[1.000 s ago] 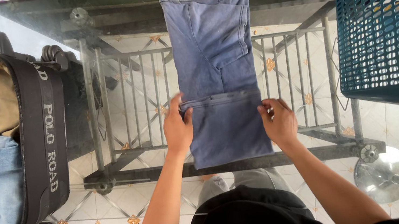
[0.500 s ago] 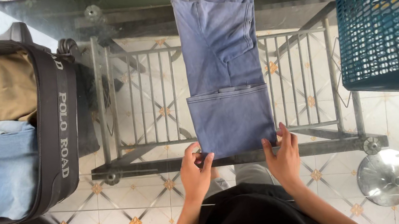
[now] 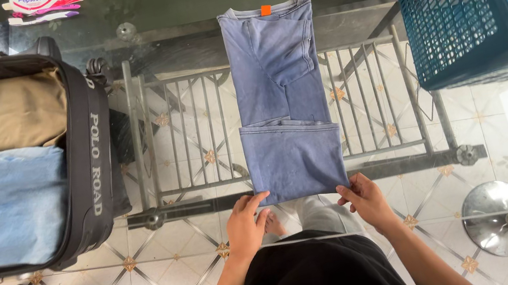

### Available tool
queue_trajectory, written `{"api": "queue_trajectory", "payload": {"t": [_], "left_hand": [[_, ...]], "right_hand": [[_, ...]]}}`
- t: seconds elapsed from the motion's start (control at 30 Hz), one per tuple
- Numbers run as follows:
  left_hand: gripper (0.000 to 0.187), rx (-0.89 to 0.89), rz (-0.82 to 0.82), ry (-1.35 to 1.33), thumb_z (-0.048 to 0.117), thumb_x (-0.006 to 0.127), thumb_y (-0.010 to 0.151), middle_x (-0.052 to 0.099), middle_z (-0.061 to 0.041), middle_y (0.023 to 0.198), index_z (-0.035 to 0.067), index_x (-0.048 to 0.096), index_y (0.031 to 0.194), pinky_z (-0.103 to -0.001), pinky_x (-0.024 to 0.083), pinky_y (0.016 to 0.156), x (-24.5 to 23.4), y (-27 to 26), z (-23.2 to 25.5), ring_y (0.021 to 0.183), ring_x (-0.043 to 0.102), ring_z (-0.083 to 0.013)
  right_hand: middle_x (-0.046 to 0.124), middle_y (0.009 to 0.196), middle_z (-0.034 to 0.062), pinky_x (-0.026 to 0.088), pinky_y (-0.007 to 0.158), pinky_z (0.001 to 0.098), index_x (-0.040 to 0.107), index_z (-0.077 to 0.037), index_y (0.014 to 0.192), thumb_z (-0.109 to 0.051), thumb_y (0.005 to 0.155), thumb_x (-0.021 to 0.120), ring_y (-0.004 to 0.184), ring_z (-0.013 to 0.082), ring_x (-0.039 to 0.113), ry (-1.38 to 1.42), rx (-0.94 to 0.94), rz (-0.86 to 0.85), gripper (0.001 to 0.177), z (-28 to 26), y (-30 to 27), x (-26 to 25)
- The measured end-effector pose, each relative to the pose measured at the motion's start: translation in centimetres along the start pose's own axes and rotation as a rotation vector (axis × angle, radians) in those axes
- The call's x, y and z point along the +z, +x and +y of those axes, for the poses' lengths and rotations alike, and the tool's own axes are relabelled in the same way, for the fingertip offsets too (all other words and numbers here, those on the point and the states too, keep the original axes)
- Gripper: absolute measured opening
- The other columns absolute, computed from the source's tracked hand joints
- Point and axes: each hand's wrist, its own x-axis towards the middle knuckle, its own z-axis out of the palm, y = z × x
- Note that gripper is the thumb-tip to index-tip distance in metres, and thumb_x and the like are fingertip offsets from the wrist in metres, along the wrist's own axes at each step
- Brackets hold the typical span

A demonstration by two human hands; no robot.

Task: The person folds a pair of blue jeans, a yellow sleeveless shirt, and a striped polo shirt on a glass table and places them into a black suitcase. The person retrieves each item from a blue laundry basket, folds it neatly, and stacks it in the suitcase.

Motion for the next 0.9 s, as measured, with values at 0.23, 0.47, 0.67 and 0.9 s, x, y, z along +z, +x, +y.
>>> {"api": "queue_trajectory", "payload": {"t": [0.23, 0.47, 0.67, 0.9], "left_hand": [[0.039, 0.013, 0.108, 0.089, 0.007, 0.079, 0.076, 0.066, -0.005, 0.098, 0.016, 0.072, 0.114, -0.039, 0.053, 0.075, -0.3, -2.8, -1.7, 0.088, 0.064, -0.0275], [0.029, -0.080, 0.070, 0.084, 0.005, 0.080, 0.073, 0.064, -0.008, 0.107, 0.016, 0.076, 0.100, -0.038, 0.053, 0.082, -3.6, -5.3, 1.2, 0.102, 0.064, -0.0278], [0.019, 0.246, 0.127, -0.091, 0.009, 0.077, 0.082, 0.069, -0.013, 0.134, 0.010, 0.070, 0.099, -0.040, 0.042, 0.110, -7.9, 0.7, 3.1, 0.133, 0.054, -0.0376], [0.025, -0.151, 0.052, -0.401, 0.024, 0.067, 0.099, 0.066, -0.009, 0.084, 0.005, 0.066, 0.115, -0.031, 0.048, 0.067, -5.7, 12.3, 1.5, 0.079, 0.061, -0.0186]], "right_hand": [[0.071, 0.087, 0.0060, 0.055, 0.071, 0.0321, 0.073, -0.002, 0.104, -0.019, 0.081, 0.082, 0.078, 0.0186, 0.068, -0.498, -0.288, 0.006, 0.030, 0.0, -4.0, 1.0], [0.067, 0.119, 0.0098, 0.059, 0.085, 0.0343, 0.069, -0.003, 0.092, -0.013, 0.081, 0.080, 0.109, 0.0203, 0.069, -0.253, -0.375, -0.094, 0.018, -2.3, -7.3, 0.0], [0.052, 0.142, 0.0246, 0.037, 0.110, 0.0437, 0.062, -0.005, 0.084, -0.004, 0.076, 0.080, 0.138, 0.0331, 0.045, -0.305, -0.853, 0.002, 0.020, -7.2, -3.9, -1.8], [0.061, 0.092, 0.0028, 0.046, 0.075, 0.0290, 0.058, -0.004, 0.103, -0.011, 0.101, 0.069, 0.085, 0.0108, 0.054, 0.164, -0.358, -0.036, 0.013, -10.3, 8.6, -1.3]]}}
